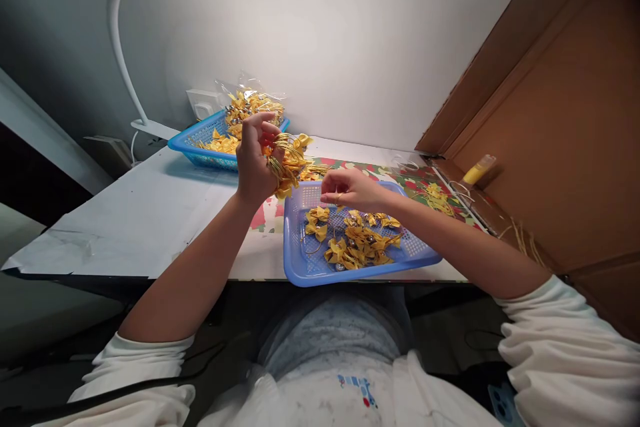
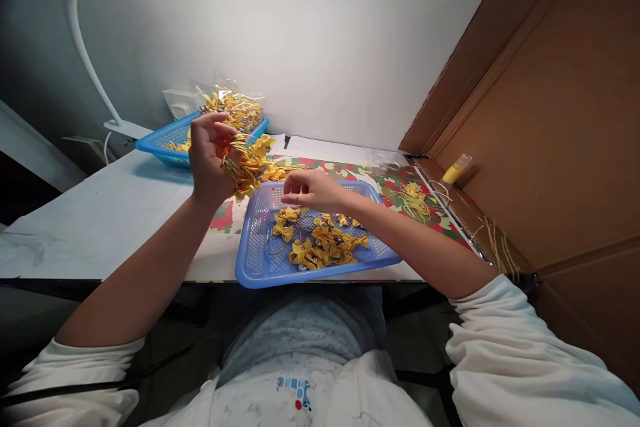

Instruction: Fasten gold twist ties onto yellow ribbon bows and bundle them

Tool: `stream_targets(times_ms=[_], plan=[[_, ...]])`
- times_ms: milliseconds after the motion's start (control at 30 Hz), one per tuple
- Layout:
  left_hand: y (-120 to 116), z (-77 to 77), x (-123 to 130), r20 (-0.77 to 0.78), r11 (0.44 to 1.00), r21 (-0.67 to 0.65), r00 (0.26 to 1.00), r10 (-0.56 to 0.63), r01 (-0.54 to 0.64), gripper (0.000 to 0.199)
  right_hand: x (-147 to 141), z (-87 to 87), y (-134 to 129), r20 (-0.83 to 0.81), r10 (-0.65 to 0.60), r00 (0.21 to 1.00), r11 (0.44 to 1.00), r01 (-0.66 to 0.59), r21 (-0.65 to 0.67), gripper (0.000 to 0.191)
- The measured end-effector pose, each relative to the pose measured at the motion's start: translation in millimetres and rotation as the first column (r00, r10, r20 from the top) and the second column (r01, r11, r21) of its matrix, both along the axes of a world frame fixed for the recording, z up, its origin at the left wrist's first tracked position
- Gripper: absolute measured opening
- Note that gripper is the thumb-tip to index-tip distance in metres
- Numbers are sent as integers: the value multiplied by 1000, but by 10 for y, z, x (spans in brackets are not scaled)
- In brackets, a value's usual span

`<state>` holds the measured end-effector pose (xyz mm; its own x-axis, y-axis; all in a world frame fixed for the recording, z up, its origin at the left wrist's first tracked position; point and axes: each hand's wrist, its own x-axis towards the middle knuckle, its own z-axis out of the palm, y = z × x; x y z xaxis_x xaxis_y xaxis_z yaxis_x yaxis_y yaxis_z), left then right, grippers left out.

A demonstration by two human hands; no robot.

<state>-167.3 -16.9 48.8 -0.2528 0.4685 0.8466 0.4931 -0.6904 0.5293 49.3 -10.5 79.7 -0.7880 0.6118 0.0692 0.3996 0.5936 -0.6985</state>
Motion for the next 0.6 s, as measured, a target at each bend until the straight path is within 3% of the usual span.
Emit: stream_targets(times_ms=[100,233,467,600], plan=[[-4,9,2,0,1000,-8,1000,5,-5,36,33,6,-19,160,88,983,996,-88,-5,19],[-28,25,13,4,999,-40,1000,27,-27,35,45,-28,-30,381,81,921,978,-148,149,20],[4,-4,-7,-1,998,38,999,-44,44,34,20,-217,32,414,162,896,881,-321,349,31],[38,-12,-22,0,995,75,998,-62,62,31,7,-318,44,402,260,878,812,-424,400,19]])
